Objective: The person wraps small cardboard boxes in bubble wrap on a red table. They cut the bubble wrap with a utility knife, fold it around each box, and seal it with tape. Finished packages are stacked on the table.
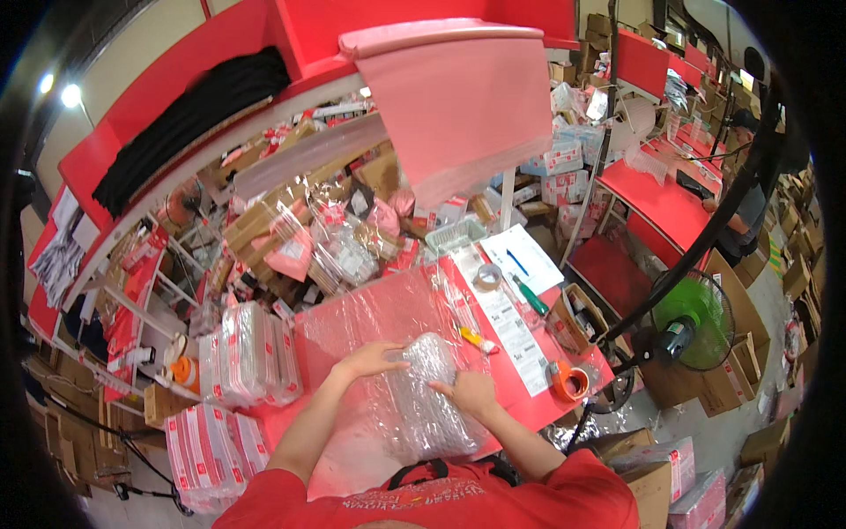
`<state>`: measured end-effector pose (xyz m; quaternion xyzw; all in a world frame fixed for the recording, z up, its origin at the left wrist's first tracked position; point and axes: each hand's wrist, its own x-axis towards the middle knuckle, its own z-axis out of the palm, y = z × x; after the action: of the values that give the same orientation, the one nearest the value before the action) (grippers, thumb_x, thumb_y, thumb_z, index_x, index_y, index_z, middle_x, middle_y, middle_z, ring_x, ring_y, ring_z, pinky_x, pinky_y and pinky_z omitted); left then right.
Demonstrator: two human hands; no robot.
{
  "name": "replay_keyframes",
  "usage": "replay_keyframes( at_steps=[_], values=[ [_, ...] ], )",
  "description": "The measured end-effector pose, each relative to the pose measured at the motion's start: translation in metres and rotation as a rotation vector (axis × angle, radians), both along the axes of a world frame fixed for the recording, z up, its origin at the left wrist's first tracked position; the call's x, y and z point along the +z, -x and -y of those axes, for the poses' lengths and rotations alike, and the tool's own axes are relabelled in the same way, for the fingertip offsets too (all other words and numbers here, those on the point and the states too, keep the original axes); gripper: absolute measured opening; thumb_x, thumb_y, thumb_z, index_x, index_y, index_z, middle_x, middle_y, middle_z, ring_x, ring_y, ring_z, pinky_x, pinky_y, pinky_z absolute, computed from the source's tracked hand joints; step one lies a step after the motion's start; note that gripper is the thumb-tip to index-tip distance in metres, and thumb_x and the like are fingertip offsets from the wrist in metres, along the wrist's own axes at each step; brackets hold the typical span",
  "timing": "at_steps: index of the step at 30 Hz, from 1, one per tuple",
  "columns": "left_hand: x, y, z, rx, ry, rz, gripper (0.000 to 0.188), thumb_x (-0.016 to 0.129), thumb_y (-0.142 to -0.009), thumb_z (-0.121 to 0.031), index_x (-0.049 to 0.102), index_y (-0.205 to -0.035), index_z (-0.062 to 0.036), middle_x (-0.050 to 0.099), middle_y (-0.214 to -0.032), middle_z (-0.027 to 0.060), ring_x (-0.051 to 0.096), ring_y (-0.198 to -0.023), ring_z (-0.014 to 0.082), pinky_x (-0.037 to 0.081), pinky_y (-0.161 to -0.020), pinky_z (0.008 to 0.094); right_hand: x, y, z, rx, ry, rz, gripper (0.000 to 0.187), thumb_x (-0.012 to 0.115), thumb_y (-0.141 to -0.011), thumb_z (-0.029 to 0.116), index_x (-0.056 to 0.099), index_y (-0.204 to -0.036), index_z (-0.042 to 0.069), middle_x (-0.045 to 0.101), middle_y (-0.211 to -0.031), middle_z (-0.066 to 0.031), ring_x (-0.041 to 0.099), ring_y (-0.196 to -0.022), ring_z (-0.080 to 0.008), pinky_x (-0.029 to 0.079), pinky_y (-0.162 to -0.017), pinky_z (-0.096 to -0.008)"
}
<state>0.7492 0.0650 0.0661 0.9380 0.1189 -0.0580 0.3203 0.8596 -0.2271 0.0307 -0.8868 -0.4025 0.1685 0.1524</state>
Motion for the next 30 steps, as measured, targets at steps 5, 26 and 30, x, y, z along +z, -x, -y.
replay_keyframes(
  at_steps=[5,26,30],
  values=[
    [0.126,-0.143,-0.007,0.242,0.306,0.834,0.087,0.079,-0.099,-0.045,0.045,-0.162,0.0033,0.053,-0.16,0.027,0.05,-0.152,0.035,0.039,-0.125,0.0455,-0.025,-0.021,-0.006,0.164,-0.138,0.038,0.093,0.046,-0.099,0.084,0.079,-0.085,-0.001,0.075,-0.083,-0.0273,0.076,-0.081,-0.0449,0.059,-0.074,-0.0541],
    [0.549,-0.347,-0.065,0.267,-0.903,0.6,0.102,0.042,-0.095,-0.091,0.069,-0.145,-0.0067,0.069,-0.142,0.0266,0.065,-0.137,0.0383,0.045,-0.119,0.0498,0.472,-0.284,-0.088,0.137,-1.341,1.311,0.051,0.072,-0.102,0.035,0.065,-0.146,0.011,0.061,-0.148,-0.0183,0.059,-0.135,-0.0399,0.048,-0.114,-0.0499],
    [0.544,-0.278,-0.014,0.167,-1.048,0.87,0.065,0.049,-0.107,-0.066,0.076,-0.105,-0.007,0.075,-0.115,0.0233,0.072,-0.112,0.0414,0.057,-0.094,0.0508,0.527,-0.346,-0.118,0.273,-0.775,0.838,0.04,0.058,-0.105,0.044,0.07,-0.128,0.013,0.073,-0.122,-0.0128,0.072,-0.112,-0.0332,0.057,-0.094,-0.0503]
  ],
)
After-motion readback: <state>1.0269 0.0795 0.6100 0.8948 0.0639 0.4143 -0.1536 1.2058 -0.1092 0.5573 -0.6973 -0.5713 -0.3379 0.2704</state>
